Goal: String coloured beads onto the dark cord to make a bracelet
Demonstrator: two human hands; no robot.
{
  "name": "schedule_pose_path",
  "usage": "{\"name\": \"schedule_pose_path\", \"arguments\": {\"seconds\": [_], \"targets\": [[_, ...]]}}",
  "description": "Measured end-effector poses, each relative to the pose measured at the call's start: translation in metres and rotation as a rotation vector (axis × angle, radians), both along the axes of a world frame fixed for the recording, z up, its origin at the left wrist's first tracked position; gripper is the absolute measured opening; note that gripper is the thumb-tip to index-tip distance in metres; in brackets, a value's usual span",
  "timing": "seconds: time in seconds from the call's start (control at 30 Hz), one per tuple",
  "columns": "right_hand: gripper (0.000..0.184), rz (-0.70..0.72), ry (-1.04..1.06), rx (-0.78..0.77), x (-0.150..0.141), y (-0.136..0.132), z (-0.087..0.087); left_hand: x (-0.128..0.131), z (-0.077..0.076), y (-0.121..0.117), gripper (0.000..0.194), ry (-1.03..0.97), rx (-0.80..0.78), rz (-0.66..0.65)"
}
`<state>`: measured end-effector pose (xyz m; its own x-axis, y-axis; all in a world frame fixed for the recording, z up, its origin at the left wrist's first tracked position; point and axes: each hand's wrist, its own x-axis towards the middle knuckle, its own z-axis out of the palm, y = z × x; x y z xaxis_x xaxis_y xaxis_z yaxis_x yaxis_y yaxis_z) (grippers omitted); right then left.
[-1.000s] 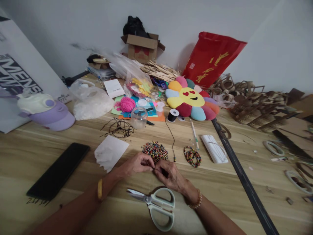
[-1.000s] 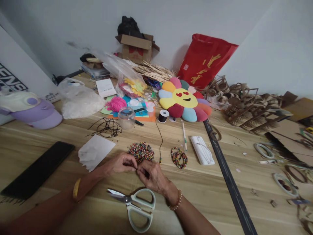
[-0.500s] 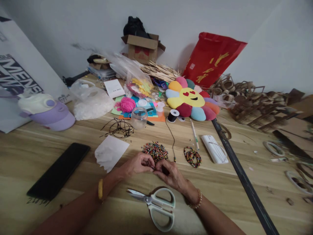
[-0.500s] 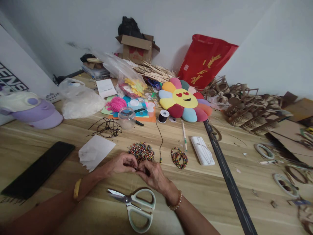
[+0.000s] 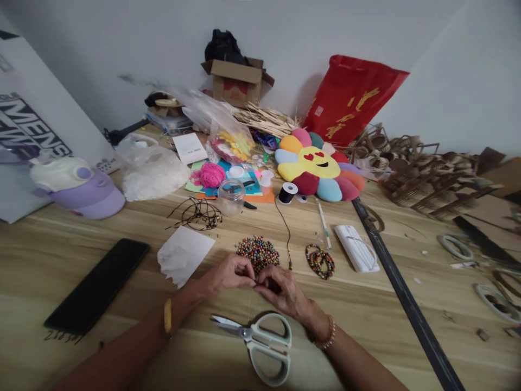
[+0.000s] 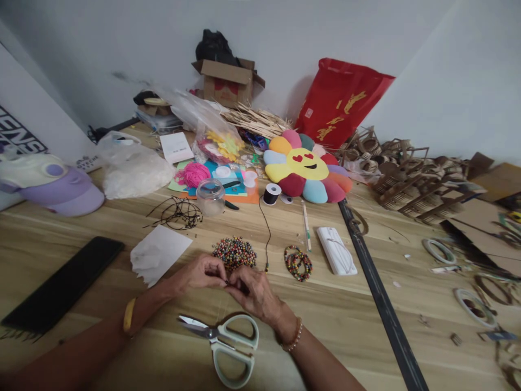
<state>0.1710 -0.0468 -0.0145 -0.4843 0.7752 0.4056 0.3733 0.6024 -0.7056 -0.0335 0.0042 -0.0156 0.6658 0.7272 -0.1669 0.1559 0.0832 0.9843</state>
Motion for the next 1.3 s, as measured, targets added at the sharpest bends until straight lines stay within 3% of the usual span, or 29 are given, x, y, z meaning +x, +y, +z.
{"name": "schedule_pose_path", "arguments": {"seconds": [0.17, 0.43, 0.63, 0.97, 1.2, 1.3], "targets": [[0.013, -0.014, 0.012, 0.071, 0.000, 0.001, 0.001, 0.000, -0.002, 0.001, 0.012, -0.002, 0.033, -0.021], [0.002, 0.029, -0.008, 0.075, -0.001, -0.001, 0.004, 0.001, 0.009, -0.002, 0.011, 0.011, 0.100, -0.033], [0.009, 0.027, -0.030, 0.101, -0.001, -0.004, 0.006, -0.001, 0.010, 0.001, 0.022, -0.055, 0.124, 0.091], [0.010, -0.062, 0.087, 0.020, -0.003, -0.003, 0.006, 0.000, 0.011, -0.001, 0.022, -0.045, 0.155, 0.061], [0.015, -0.024, 0.100, 0.011, -0.003, -0.001, 0.008, 0.000, 0.009, -0.001, 0.019, -0.031, 0.221, 0.029], [0.016, -0.027, 0.091, 0.023, -0.003, 0.000, 0.007, -0.002, 0.011, 0.000, 0.019, 0.000, 0.236, 0.079]]}}
